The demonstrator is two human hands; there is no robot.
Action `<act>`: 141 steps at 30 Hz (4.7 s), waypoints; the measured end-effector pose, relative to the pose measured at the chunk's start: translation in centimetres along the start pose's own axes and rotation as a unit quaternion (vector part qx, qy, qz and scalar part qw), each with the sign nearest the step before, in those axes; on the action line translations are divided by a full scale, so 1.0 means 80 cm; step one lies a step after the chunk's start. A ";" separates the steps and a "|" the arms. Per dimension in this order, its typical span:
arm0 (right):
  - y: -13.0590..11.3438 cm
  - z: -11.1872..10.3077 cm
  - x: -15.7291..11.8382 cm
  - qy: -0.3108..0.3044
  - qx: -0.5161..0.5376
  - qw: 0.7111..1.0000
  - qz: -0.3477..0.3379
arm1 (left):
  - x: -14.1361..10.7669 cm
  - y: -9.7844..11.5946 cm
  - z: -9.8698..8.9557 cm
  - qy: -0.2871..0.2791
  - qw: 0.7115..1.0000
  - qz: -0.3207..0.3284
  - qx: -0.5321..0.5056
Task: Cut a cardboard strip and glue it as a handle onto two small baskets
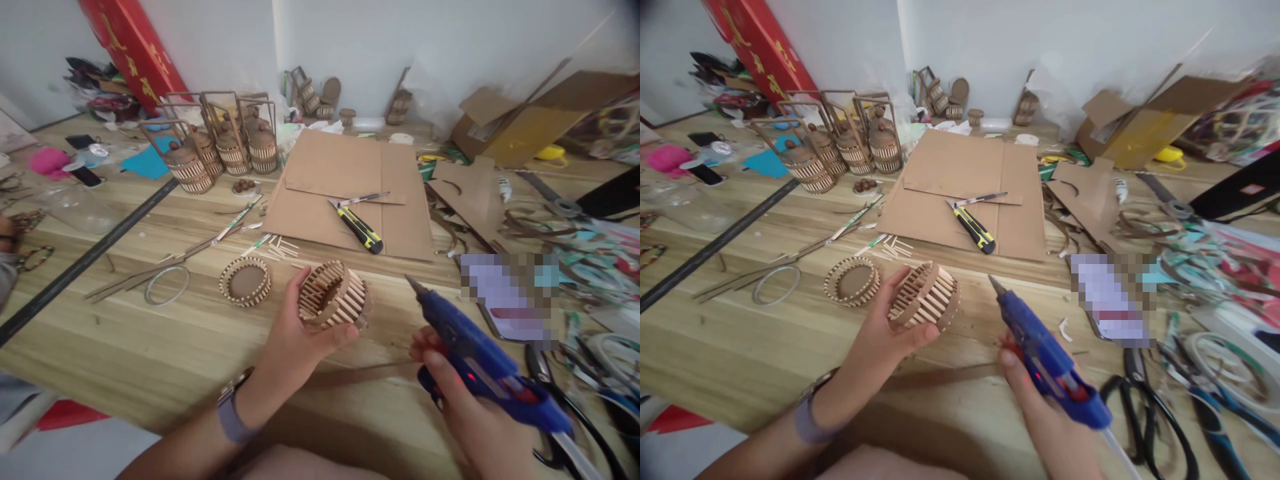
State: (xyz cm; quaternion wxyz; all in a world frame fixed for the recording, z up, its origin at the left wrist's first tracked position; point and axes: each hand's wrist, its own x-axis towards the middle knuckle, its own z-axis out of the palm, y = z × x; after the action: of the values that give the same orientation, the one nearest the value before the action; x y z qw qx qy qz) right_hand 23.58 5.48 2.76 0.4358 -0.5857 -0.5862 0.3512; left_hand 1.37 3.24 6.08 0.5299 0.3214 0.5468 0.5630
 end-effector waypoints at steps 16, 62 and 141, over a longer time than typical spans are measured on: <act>-0.036 0.051 -0.002 -0.003 0.345 0.907 0.241 | -0.016 -0.020 0.022 -0.034 0.989 0.048 0.136; -0.049 0.040 0.016 0.061 0.383 0.904 0.178 | 0.019 -0.044 -0.025 -0.131 0.848 0.207 0.470; -0.044 0.013 -0.013 -0.121 0.129 0.974 0.138 | -0.011 0.037 -0.027 -0.034 0.816 0.348 0.461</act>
State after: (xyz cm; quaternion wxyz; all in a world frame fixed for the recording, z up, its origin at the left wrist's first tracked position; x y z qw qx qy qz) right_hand 21.20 4.32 5.56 0.3810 -0.5528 -0.4977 0.5491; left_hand -1.18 2.32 8.71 0.1069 0.7157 0.5755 0.3810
